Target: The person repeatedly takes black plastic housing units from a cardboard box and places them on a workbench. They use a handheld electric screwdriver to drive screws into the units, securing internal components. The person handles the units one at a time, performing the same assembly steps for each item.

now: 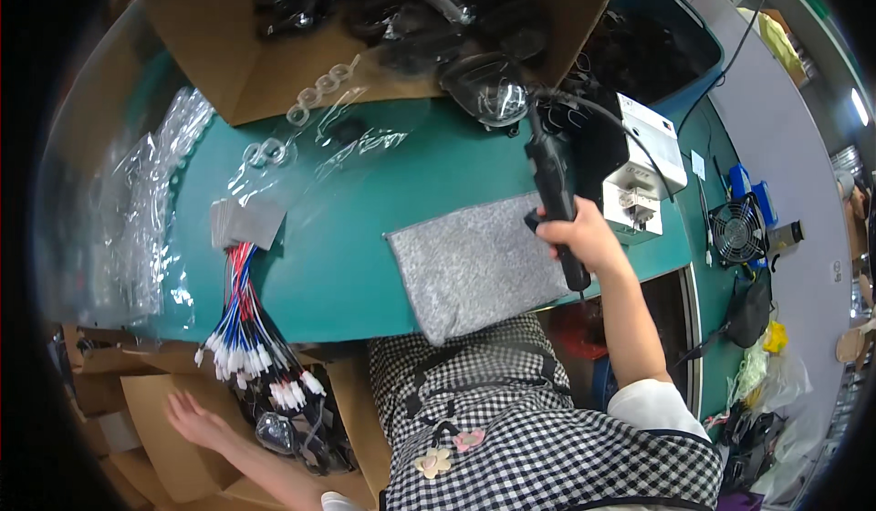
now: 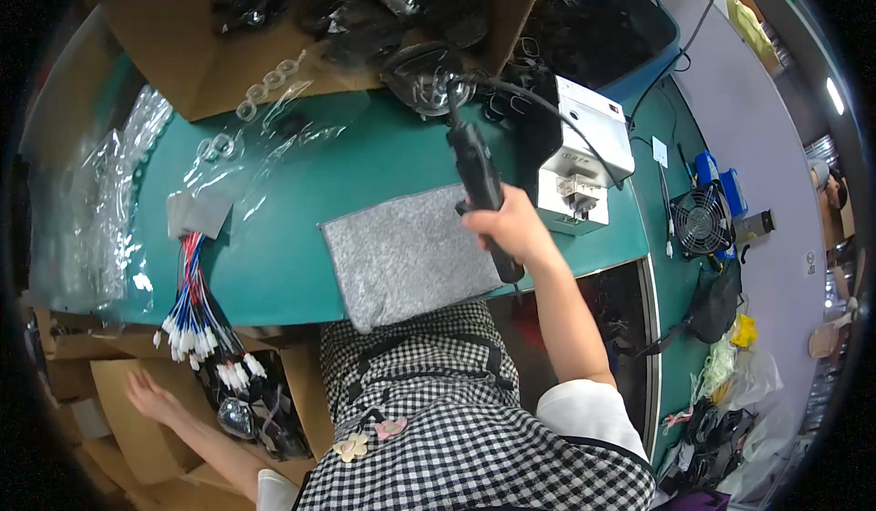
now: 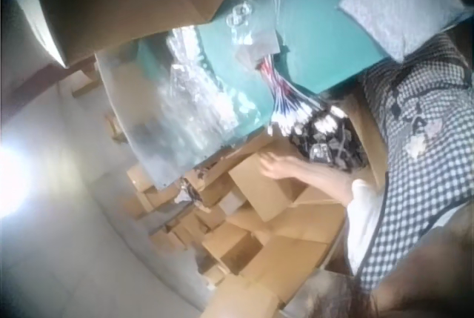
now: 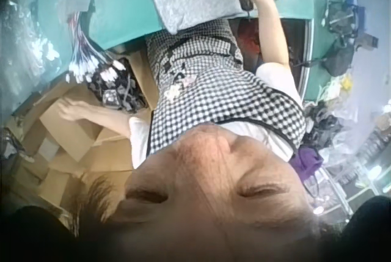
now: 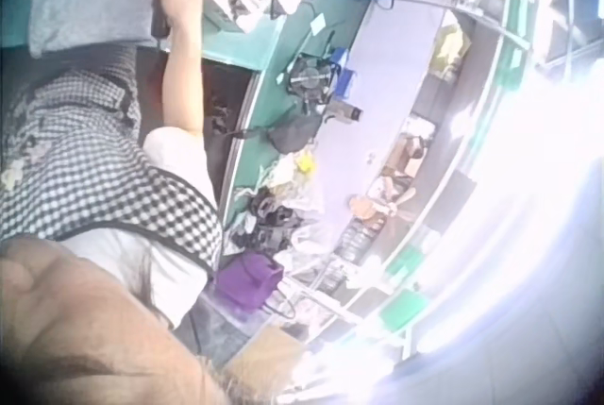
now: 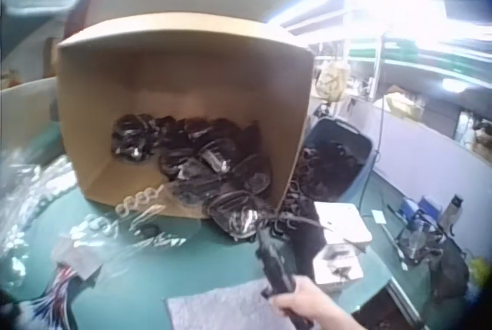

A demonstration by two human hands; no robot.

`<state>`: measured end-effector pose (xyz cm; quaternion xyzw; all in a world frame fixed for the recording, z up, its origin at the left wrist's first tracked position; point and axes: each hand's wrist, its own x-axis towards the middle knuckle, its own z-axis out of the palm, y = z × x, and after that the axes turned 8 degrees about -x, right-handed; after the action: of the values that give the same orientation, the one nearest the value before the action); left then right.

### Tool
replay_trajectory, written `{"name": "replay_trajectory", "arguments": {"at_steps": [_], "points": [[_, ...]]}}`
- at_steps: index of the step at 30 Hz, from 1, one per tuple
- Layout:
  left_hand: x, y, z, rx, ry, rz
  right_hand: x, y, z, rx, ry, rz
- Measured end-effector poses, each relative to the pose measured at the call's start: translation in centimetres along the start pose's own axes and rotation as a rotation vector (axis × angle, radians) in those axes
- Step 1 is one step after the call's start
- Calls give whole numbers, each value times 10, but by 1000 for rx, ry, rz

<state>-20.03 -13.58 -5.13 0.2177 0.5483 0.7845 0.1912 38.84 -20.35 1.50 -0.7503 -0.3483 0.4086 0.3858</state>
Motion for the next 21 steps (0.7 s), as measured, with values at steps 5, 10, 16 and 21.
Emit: {"name": "replay_trajectory", "arguments": {"at_steps": [5,10,16,21], "points": [[-214,51,259,302,-1167,367,-8,15,11,-716,421,-187],[-366,-29,392,758,-1381,704,-16,19,15,-565,466,-171],[-412,-47,452,1059,-1419,760,-41,27,-12,-313,382,-170],[-347,28,434,622,-1330,513,-36,34,-18,-78,437,-152]]}}
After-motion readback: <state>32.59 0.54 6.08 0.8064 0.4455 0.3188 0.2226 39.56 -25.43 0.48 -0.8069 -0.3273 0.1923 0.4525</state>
